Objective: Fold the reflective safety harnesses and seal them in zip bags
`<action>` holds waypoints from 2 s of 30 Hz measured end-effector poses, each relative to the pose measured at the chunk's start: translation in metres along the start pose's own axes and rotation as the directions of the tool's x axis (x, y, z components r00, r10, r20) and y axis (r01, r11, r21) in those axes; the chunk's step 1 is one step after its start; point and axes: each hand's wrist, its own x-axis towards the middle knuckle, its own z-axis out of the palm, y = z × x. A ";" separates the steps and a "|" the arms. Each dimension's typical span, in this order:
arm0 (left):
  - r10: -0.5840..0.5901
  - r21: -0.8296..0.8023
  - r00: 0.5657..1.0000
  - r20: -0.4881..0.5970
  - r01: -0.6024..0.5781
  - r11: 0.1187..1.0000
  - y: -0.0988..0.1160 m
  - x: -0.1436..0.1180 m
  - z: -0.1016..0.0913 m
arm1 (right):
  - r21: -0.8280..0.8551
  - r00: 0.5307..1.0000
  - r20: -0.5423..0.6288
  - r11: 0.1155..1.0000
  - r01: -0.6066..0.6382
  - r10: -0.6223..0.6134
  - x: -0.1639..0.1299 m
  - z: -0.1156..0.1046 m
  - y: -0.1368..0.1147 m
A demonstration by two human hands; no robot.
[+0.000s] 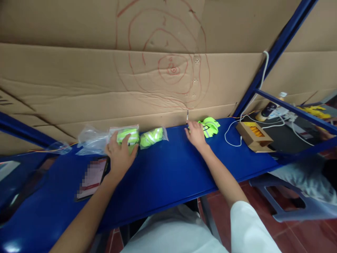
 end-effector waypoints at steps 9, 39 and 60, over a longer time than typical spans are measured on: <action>0.328 -0.210 0.941 0.083 -0.305 0.929 0.049 -0.031 0.004 | -0.233 0.988 0.045 0.963 -0.133 0.147 -0.021 0.005 0.049; 0.221 -0.532 0.975 -0.035 -0.205 0.822 0.043 -0.039 0.010 | 0.199 0.921 -0.243 0.945 -0.261 0.305 -0.011 -0.006 0.027; 0.400 -0.786 0.783 0.477 0.175 0.593 0.032 -0.032 0.005 | 0.364 0.746 -0.360 0.652 0.665 -0.561 -0.069 0.023 -0.082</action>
